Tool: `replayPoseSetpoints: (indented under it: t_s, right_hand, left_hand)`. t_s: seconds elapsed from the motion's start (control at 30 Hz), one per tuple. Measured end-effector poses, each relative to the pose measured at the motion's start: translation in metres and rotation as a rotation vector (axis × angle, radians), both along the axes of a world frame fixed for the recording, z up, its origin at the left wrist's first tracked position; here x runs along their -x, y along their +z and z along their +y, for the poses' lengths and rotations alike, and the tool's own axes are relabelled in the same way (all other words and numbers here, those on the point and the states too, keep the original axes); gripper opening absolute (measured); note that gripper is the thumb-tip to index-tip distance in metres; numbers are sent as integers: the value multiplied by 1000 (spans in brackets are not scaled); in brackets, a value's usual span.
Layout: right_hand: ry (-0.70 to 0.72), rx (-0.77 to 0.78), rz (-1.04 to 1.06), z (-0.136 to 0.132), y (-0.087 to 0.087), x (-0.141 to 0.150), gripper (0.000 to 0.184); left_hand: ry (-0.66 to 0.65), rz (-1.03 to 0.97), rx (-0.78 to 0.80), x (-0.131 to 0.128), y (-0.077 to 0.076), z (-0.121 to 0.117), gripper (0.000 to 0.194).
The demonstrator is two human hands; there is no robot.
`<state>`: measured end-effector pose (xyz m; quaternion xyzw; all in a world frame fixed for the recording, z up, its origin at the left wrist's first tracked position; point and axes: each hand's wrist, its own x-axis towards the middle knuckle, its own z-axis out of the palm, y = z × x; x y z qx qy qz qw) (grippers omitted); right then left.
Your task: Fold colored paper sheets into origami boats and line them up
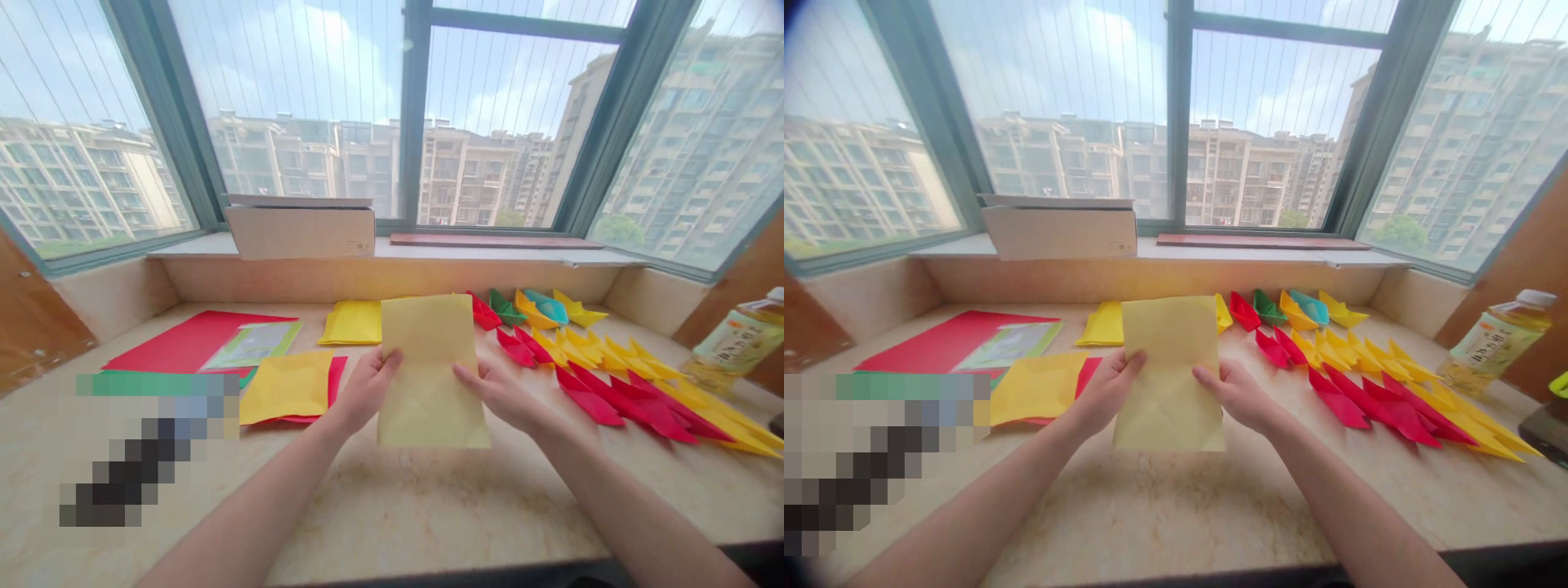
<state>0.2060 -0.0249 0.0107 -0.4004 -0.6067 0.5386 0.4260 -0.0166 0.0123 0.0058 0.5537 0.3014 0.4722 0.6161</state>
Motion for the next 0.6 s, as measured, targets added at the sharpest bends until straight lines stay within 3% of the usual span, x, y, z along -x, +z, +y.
replayPoseSetpoints:
  t_s: [0.2, 0.3, 0.4, 0.5, 0.6]
  right_hand:
    - [-49, 81, 299, 4, 4, -9, 39]
    - [-115, 33, 283, 5, 4, -16, 21]
    - [-85, -74, 262, 7, 5, -24, 19]
    - [-77, -59, 337, 10, 4, -26, 15]
    - [-179, -118, 340, 13, 1, -21, 9]
  left_hand:
    - [-79, -43, 43, -6, -4, -9, 45]
    - [-132, -56, 58, -3, -7, -10, 34]
    - [-166, -43, 87, 3, -6, -11, 23]
    - [-182, -139, 89, 4, -1, -12, 35]
    - [-130, -217, 121, -1, 5, -15, 53]
